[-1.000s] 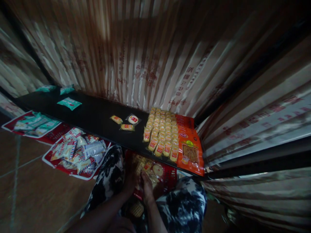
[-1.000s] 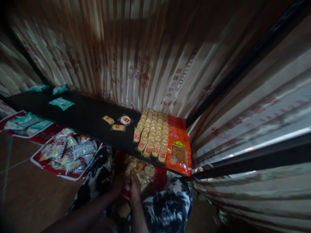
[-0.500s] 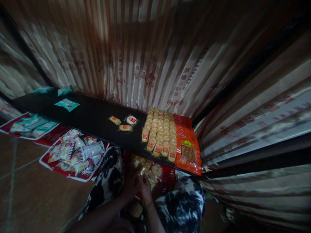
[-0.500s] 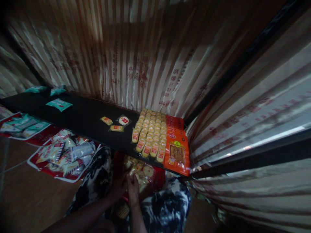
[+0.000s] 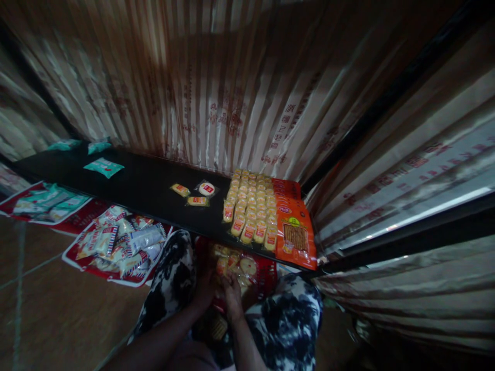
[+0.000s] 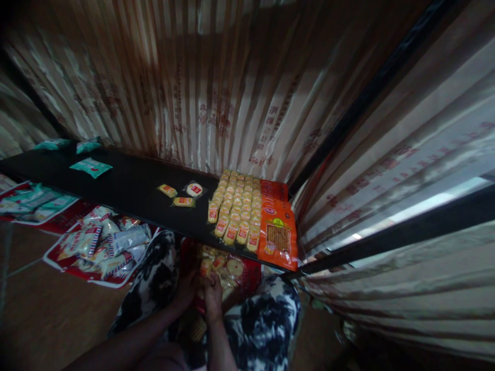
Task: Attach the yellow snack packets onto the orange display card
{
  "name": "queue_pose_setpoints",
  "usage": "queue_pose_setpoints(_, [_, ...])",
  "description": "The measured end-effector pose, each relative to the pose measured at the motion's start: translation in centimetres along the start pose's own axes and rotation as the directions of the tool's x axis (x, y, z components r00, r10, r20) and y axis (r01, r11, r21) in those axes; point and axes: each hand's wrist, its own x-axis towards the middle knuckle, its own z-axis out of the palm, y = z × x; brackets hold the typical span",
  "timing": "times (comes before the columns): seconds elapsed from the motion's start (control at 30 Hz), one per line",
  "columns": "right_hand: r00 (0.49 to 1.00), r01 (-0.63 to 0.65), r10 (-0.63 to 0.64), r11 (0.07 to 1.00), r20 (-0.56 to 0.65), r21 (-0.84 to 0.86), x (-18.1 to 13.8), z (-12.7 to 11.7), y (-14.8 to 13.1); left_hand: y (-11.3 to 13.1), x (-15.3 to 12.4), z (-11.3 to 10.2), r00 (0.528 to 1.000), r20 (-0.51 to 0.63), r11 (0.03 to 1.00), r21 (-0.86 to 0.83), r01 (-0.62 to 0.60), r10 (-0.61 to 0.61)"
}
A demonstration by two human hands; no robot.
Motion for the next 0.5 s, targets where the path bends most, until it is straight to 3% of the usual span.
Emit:
queue_pose_setpoints(0.33, [0.991, 0.128, -0.116, 0.974, 0.071, -0.189, 0.1, -0.2, -0.2, 0.2, -0.2, -0.2, 0.992, -0.007, 0.99, 0.068, -0.124, 0.125])
queue_pose_setpoints(0.5, [0.981, 0.193, -0.195, 0.933, 0.022, -0.305, -0.3, 0.1, -1.0, 1.0, -0.4, -0.5, 0.987, -0.034, 0.979, 0.141, -0.15, 0.156])
